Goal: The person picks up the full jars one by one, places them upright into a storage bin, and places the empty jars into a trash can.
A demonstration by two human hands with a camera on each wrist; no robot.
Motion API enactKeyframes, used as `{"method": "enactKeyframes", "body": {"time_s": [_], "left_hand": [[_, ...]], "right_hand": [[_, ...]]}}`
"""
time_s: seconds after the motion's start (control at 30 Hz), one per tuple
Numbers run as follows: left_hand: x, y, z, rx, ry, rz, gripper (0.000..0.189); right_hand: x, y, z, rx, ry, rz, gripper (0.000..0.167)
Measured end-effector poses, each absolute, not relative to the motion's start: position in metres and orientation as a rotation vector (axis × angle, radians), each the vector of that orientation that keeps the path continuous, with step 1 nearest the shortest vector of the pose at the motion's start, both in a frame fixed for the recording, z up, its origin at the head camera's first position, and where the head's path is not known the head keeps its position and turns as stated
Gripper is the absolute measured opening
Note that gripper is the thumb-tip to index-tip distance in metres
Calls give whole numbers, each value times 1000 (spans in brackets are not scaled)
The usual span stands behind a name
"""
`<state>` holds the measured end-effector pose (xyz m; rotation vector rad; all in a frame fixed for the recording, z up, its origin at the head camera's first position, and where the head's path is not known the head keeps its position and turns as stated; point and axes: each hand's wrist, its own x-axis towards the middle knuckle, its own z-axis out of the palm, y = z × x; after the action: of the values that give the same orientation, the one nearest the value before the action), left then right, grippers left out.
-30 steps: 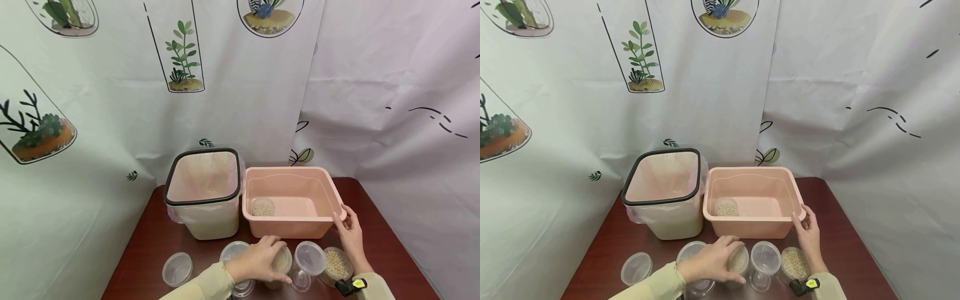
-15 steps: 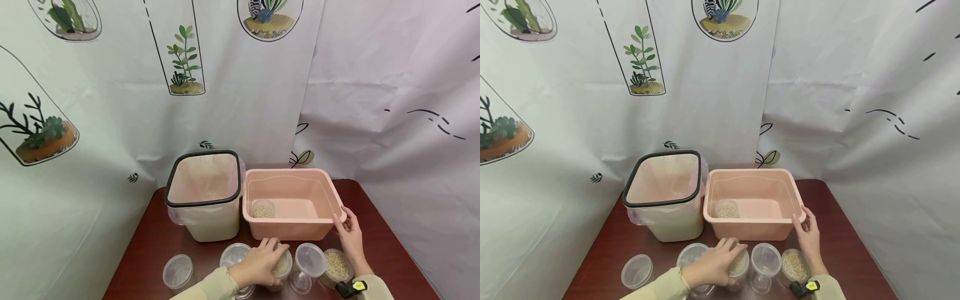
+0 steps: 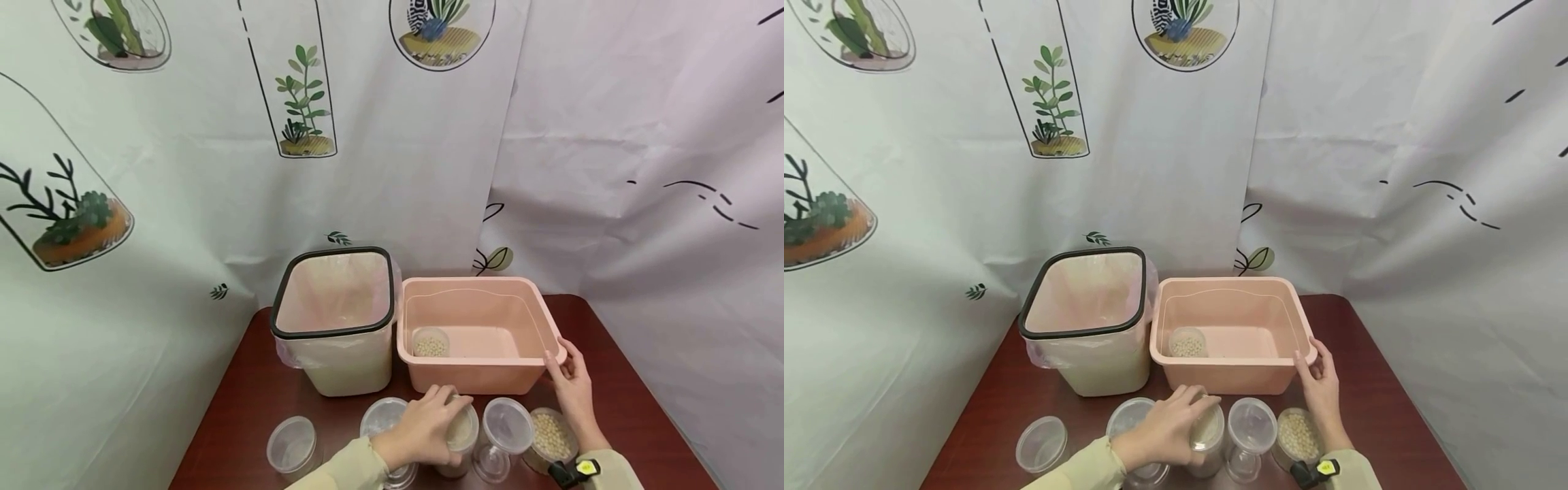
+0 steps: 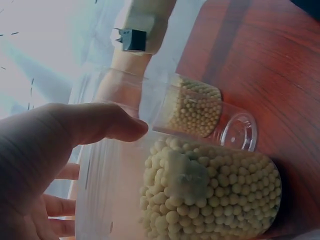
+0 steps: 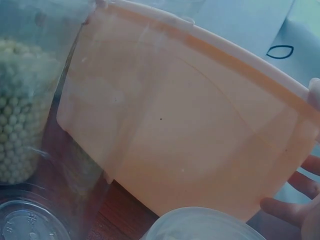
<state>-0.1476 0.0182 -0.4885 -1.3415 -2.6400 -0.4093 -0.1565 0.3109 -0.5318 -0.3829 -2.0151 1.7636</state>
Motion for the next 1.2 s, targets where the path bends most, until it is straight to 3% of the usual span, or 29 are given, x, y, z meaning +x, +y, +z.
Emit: {"method": "enactKeyframes", "body": {"time_s": [0.6,1.2], "left_hand": [[-147,9,-455,-1250,-2528,-535,88],[-157,-4,-402,-1274,-2305,-616,80]], "right_hand": [[-157,319,-550,-304,-2006,1691,54],[-158,313,-535,-373,-1986,1775,53]]}}
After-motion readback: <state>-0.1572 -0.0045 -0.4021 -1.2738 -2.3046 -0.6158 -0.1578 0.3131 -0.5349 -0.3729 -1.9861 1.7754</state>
